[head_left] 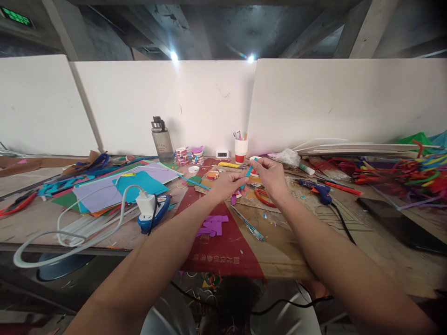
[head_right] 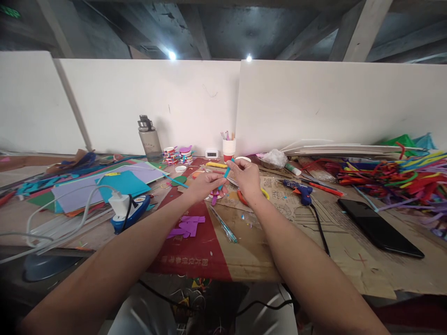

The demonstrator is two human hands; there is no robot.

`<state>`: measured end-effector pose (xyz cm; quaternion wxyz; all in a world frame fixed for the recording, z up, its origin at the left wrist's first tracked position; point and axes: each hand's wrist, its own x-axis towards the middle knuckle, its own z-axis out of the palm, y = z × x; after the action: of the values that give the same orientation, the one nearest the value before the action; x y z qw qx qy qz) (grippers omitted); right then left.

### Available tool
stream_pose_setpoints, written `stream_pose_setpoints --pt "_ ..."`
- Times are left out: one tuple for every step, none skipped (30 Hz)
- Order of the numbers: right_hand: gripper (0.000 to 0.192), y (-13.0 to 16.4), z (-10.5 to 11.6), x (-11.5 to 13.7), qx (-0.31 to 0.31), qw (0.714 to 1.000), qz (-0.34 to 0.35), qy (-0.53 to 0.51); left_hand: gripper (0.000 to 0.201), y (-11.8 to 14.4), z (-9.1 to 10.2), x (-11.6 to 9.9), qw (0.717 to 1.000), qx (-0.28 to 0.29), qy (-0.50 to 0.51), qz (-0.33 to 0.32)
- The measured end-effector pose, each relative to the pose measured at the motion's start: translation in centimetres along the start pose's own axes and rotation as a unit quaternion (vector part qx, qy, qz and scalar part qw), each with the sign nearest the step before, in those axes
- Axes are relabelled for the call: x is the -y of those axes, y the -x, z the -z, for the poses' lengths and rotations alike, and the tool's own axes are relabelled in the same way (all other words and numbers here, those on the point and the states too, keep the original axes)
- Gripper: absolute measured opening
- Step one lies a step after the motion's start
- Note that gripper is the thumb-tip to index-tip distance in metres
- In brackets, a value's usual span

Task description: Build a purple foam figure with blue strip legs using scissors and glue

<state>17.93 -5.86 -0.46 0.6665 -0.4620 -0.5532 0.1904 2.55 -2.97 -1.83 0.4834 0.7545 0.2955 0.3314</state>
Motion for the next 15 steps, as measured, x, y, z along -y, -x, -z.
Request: stream_pose_setpoints --pt "0.032 0.0 0.0 0.0 -0.001 1.000 0.000 -0.001 0.035 0.0 0.0 0.0 1.000 0.003 0.000 -0.001" --pt "0.032 0.0 0.0 0.0 -0.003 1.000 0.001 0.000 0.035 0.0 0.1 0.1 1.000 0.005 -0.002 -0.003" --pt "0.032 0.0 0.0 0.1 -0.005 1.000 0.001 0.001 0.035 0.1 0.1 0.0 1.000 0.006 -0.006 -0.006" --pt "0.032 0.0 0.0 0.2 -0.006 1.000 0.003 0.004 0.035 0.1 0.1 0.0 1.000 0.005 -0.011 -0.008" --pt "0.031 0.1 0.0 0.4 -0.008 1.000 0.004 0.007 0.035 0.2 0.1 -0.1 1.000 0.002 -0.014 -0.009" --pt "0.031 0.1 0.1 0.5 -0.009 1.000 0.005 0.010 0.035 0.2 0.1 -0.2 1.000 0.000 -0.016 -0.010" --pt "0.032 0.1 0.1 0.6 -0.010 1.000 0.005 0.012 0.035 0.2 0.1 -0.2 1.000 0.000 -0.017 -0.010" --pt "0.032 0.2 0.1 0.8 -0.011 1.000 0.005 0.015 0.035 0.2 0.1 -0.2 1.000 0.000 -0.017 -0.010" --pt "0.032 0.2 0.1 0.9 -0.012 1.000 0.004 0.017 0.035 0.2 0.1 -0.2 1.000 0.002 -0.017 -0.011" --pt "0.033 0.3 0.1 0.9 -0.013 1.000 0.004 0.021 0.035 0.2 0.2 -0.2 1.000 0.006 -0.016 -0.015" --pt "0.034 0.3 0.1 1.0 -0.014 1.000 0.003 0.024 0.035 0.1 0.2 -0.1 1.000 0.010 -0.017 -0.019" --pt "0.034 0.3 0.1 1.1 -0.014 1.000 0.003 0.027 0.035 0.1 0.2 0.0 0.999 0.013 -0.018 -0.023" --pt "0.034 0.3 0.1 1.1 -0.014 0.999 0.002 0.028 0.035 0.0 0.2 0.1 0.999 0.014 -0.017 -0.027" --pt "0.034 0.3 0.2 1.1 -0.014 0.999 0.000 0.029 0.035 0.0 0.2 0.1 0.999 0.014 -0.015 -0.028" --pt "0.034 0.3 0.2 1.1 -0.014 0.999 -0.001 0.029 0.035 0.0 0.3 0.2 0.999 0.013 -0.012 -0.027"
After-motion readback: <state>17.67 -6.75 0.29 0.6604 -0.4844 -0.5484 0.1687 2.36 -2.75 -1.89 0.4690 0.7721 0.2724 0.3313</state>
